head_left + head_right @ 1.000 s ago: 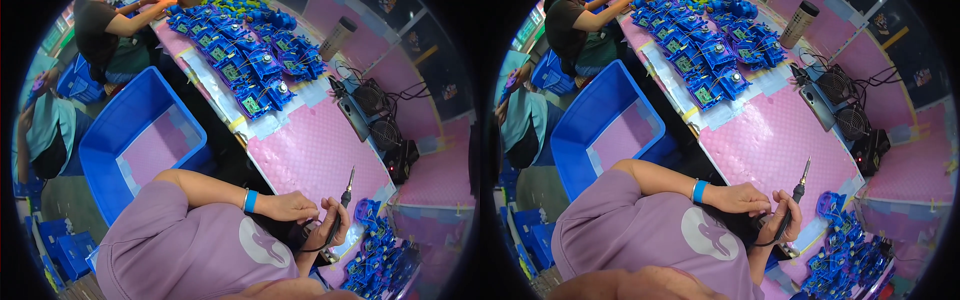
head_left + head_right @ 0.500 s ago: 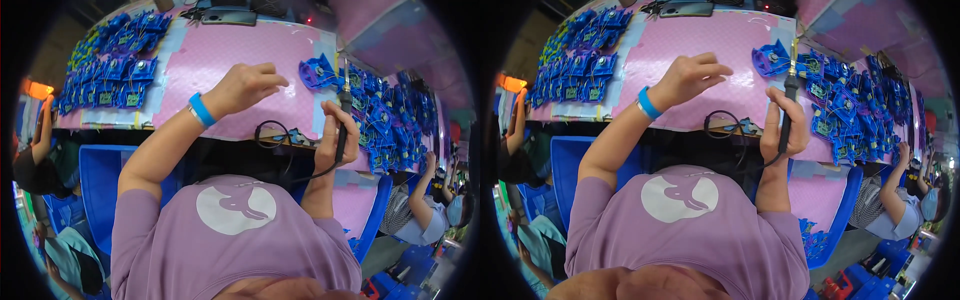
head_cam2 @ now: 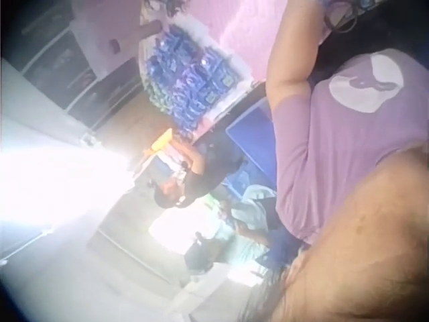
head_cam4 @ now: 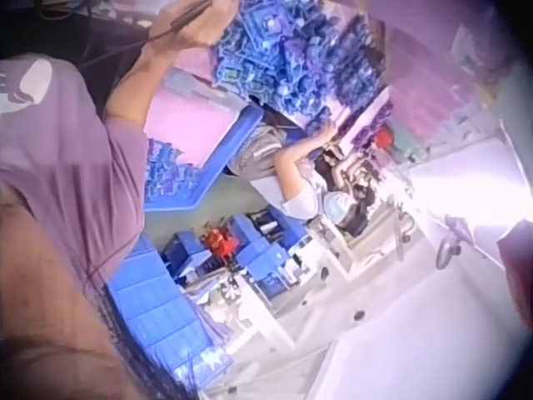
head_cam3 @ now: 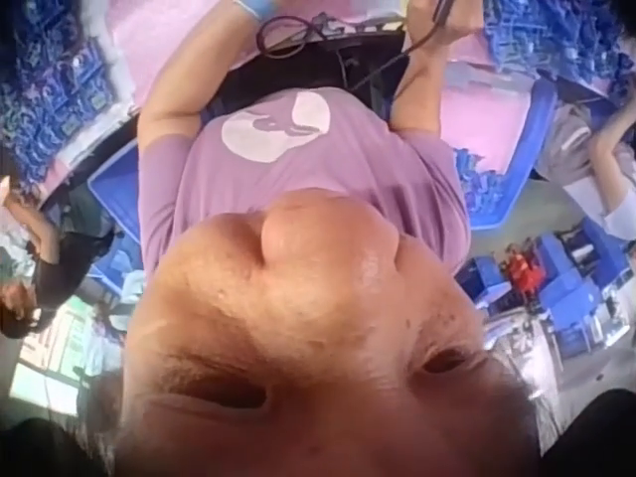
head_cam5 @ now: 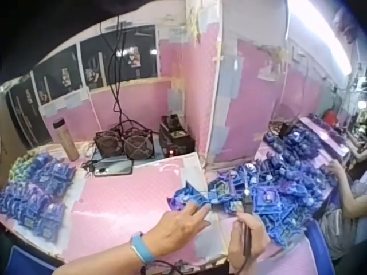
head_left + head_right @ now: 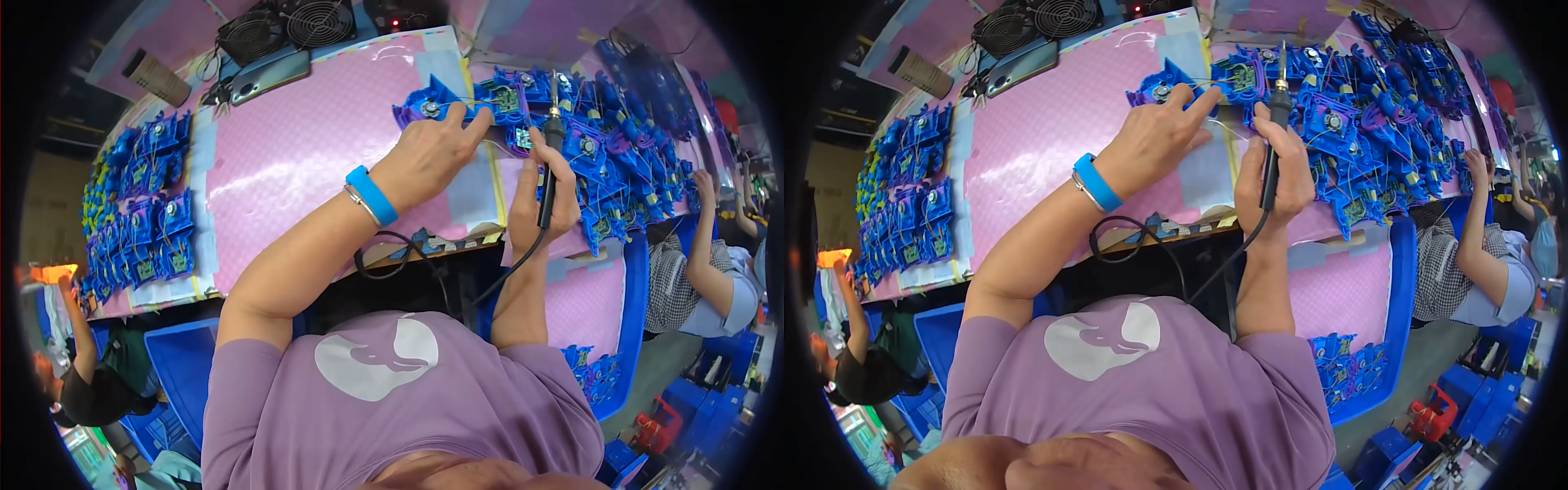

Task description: Soldering electrical wires onto circuit boards within blue plastic toy housings.

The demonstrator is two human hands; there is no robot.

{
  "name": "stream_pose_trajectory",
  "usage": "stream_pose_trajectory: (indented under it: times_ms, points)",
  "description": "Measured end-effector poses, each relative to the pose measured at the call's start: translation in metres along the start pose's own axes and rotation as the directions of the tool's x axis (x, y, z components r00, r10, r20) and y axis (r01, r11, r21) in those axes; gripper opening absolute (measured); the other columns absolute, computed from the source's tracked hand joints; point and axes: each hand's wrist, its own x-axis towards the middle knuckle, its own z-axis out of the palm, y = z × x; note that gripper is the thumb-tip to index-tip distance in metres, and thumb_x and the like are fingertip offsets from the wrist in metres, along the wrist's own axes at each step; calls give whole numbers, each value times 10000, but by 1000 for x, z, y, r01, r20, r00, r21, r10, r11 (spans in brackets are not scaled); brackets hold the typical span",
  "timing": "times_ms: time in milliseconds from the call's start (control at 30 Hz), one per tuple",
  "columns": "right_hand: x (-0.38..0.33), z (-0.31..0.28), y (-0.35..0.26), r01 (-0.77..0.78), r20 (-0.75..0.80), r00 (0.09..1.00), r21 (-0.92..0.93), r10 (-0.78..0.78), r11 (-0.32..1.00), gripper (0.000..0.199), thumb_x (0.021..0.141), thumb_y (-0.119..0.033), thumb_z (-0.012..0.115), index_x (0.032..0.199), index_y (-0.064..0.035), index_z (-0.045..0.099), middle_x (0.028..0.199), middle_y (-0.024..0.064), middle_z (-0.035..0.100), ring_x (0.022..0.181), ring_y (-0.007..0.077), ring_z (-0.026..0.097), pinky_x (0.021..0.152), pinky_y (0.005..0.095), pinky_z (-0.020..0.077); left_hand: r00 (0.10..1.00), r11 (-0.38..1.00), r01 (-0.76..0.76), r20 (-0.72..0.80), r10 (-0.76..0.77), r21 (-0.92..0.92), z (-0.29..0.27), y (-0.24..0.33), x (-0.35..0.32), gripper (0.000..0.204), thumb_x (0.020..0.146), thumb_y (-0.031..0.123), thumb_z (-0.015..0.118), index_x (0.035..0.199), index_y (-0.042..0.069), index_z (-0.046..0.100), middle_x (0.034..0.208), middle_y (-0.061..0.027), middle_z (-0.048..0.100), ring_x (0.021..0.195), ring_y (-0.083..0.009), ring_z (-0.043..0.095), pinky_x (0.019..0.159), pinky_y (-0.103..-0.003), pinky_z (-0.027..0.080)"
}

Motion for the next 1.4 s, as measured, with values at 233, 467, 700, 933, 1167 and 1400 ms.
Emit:
stream_pose_trajectory:
  times_ms: [233, 467, 700, 933, 1167, 1400]
  points:
    - [-1, 2, -1, -31, -6, 999, 95, 32, 995, 283, 880, 101, 659, 1144, 5, 619, 1134, 200, 744, 946, 212, 716, 861, 322, 567, 996, 998, -59, 62, 57, 16, -3, -41, -2, 265, 849, 68, 649, 1110, 97, 619, 982, -167, 628, 760, -378, 685, 647, -473, 548]
    - [-19, 21, -29, -131, 215, 975, 350, 57, 928, 373, 809, 47, 716, 1168, -11, 634, 1157, 194, 730, 1044, 321, 706, 938, 385, 539, 991, 998, -48, 129, 42, 40, -66, -48, -84, 211, 839, 50, 641, 1030, 137, 658, 983, -98, 620, 692, -315, 670, 583, -419, 538]
    - [-12, 62, -67, -74, 356, 929, 450, -103, 890, 519, 731, 85, 679, 1231, -41, 618, 1257, 201, 673, 1240, 397, 593, 1006, 428, 500, 997, 987, -73, -11, 75, 146, -74, -24, -126, 344, 772, 14, 675, 1075, 163, 737, 995, -31, 619, 687, -151, 671, 531, -295, 534]
    - [-4, 64, -85, -151, 414, 906, 131, 84, 980, 432, 781, 94, 602, 1177, -72, 650, 1014, 172, 711, 899, 328, 710, 783, 398, 546, 985, 985, -59, -148, 83, 160, -68, -19, -143, 376, 778, 11, 681, 1110, 173, 750, 988, -44, 621, 634, -125, 629, 521, -275, 521]
    - [-2, 68, -107, -399, 365, 882, 237, 299, 886, 405, 803, 117, 559, 1158, -52, 654, 1095, 104, 722, 1020, 196, 715, 761, 299, 560, 945, 987, 8, -325, 45, 159, -87, -11, -159, 380, 757, -49, 681, 1062, 161, 765, 961, -45, 623, 633, -138, 639, 516, -284, 526]
    - [-39, 77, -133, -427, 557, 804, 297, 208, 854, 433, 801, 91, 608, 1217, -30, 598, 1292, 189, 667, 1160, 298, 683, 961, 368, 527, 922, 969, 227, -343, -180, 100, -114, -26, -210, 322, 754, -119, 649, 951, 104, 772, 986, -68, 697, 688, -213, 688, 557, -300, 549]
